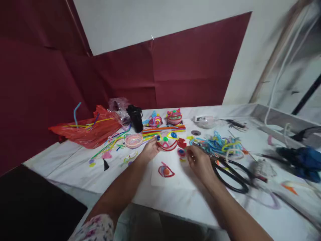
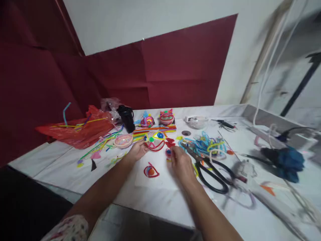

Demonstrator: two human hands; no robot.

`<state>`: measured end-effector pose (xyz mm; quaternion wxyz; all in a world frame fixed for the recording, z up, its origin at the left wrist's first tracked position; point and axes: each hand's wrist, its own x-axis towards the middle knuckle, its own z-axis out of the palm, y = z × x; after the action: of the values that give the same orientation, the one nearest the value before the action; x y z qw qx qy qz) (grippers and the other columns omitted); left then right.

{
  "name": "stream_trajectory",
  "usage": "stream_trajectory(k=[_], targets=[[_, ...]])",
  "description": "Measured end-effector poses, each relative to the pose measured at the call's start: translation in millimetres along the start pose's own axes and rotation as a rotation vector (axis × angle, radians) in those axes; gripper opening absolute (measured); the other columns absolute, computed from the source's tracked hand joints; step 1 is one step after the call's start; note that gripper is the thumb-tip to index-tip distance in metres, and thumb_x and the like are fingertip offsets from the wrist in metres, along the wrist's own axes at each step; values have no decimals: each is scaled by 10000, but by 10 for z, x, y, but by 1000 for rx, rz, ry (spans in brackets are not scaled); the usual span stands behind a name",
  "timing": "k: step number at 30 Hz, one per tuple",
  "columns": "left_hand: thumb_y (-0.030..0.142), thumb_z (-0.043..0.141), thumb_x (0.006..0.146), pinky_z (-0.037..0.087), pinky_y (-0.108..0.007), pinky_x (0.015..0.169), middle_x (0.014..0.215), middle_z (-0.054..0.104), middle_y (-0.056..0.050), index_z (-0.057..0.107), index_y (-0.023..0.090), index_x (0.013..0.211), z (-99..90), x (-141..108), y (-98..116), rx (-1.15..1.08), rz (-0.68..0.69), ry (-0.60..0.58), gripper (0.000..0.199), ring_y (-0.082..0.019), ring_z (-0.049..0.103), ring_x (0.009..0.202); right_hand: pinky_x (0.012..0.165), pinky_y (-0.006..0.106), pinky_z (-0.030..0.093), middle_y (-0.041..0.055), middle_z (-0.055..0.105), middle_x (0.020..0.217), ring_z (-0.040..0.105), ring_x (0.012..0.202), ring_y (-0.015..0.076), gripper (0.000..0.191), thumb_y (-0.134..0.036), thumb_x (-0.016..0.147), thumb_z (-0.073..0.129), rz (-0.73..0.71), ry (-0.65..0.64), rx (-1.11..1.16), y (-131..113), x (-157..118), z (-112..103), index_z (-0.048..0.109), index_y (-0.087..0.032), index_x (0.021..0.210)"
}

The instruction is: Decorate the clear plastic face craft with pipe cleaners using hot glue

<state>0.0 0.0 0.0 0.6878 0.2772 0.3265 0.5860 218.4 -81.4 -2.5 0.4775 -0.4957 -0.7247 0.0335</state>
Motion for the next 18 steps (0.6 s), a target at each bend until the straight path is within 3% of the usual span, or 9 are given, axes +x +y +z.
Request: stream_trajectory(k=[5, 12, 18], targets=[[80, 576, 808, 297, -198, 437, 637, 614, 0, 616, 139, 941, 9, -21, -33, 24, -34, -10, 151, -90, 522, 489, 642, 304, 490, 75, 706, 838, 672, 717, 208, 212, -166, 861, 404, -71, -77, 15, -101, -48, -36, 614, -188, 885], [58, 563, 797, 359, -189, 448, 691, 649, -33, 611, 125, 869, 24, -75, -50, 54, -64, -4, 109, -103, 580, 549, 610, 256, 491, 47, 706, 811, 671, 679, 167, 210, -124, 864, 439, -125, -66, 131, -288, -75, -95, 631, -202, 896], [47, 541, 799, 366, -183, 424, 673, 651, -24, 620, 126, 979, 25, -69, -21, 54, -87, 27, 211, -97, 566, 517, 605, 248, 482, 33, 697, 754, 648, 643, 153, 175, -86, 850, 493, -116, -95, 219, -393, -94, -159, 637, -186, 856]])
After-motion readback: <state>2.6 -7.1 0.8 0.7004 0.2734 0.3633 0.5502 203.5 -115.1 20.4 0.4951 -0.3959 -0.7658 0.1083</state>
